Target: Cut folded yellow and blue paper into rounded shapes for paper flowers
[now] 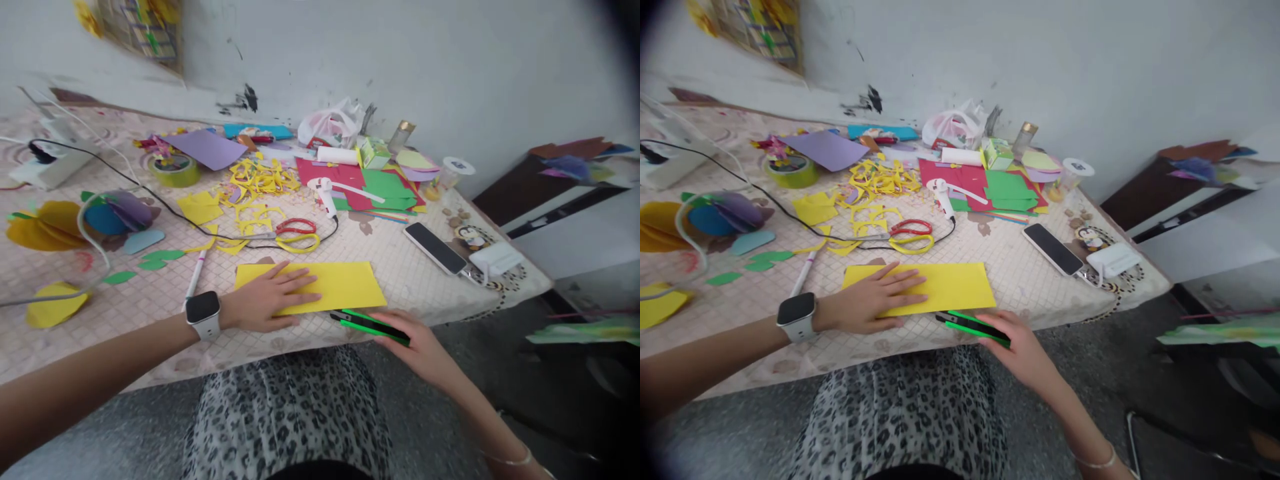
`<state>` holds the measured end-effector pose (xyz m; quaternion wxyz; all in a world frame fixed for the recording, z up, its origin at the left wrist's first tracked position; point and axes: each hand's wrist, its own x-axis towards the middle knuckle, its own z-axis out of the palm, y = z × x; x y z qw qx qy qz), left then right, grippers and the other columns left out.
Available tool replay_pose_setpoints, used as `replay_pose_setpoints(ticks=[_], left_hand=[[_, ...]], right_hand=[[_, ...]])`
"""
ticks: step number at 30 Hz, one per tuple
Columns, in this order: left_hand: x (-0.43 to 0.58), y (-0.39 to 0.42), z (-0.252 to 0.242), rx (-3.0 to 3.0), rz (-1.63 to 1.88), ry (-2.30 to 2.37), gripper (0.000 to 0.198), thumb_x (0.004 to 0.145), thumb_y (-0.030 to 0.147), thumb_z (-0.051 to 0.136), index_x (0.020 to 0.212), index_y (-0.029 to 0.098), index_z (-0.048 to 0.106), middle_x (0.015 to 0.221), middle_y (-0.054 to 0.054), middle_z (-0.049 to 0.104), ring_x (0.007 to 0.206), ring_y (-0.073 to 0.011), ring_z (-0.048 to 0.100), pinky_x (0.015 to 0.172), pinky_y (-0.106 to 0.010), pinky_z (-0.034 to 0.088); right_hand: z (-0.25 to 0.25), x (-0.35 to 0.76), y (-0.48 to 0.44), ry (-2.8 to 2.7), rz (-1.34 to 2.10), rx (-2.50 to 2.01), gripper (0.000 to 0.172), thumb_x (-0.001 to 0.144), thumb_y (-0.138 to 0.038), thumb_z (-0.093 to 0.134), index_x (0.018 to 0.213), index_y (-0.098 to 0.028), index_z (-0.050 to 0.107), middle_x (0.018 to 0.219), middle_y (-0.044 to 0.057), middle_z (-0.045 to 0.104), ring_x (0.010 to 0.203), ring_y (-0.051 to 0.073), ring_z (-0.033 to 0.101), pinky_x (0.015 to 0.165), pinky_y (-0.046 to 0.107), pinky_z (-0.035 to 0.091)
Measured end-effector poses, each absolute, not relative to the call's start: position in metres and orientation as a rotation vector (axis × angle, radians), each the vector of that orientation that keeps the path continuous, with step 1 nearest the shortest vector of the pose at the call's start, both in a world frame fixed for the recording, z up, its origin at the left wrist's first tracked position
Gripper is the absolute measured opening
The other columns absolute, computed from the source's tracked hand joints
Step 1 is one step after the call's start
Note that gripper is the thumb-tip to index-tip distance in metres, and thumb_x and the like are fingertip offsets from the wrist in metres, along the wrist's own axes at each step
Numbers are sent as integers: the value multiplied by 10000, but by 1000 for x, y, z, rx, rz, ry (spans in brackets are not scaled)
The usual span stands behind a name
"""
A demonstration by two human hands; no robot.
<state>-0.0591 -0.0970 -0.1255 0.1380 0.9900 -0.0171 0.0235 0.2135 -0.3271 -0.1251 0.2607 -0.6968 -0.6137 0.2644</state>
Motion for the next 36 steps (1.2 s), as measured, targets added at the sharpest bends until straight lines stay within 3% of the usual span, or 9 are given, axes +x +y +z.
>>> replay_pose_setpoints(ticks=[5, 15, 36], left_hand=[[-38, -114, -131, 2846, 80, -30, 513, 1008, 436, 310, 1503, 304, 286, 1599, -54, 259, 1478, -259, 187, 1190, -521, 55], [-55, -99, -126, 2849, 36, -78, 482, 1003, 367, 340, 1484, 344, 319, 1591, -19, 284, 1471, -283, 204, 1184, -562, 48], [-57, -99, -132, 2828, 63, -66, 484, 1004, 385, 328, 1487, 357, 304, 1600, 0, 260, 1479, -271, 176, 1190, -552, 72]], right_hand=[[-118, 233, -338, -1680, 673, -1932, 347, 883, -333, 612, 1207, -226, 672, 1166, 104, 681, 1090, 290, 610, 968, 517, 476], [-128, 234, -345, -1713, 627, -1959, 344, 885, -300, 594, 1217, -245, 670, 1181, 110, 667, 1101, 290, 612, 952, 507, 507], [-124, 213, -328, -1818, 659, -1909, 356, 902, -306, 585, 1243, -229, 656, 1168, 118, 668, 1096, 284, 615, 946, 471, 511]])
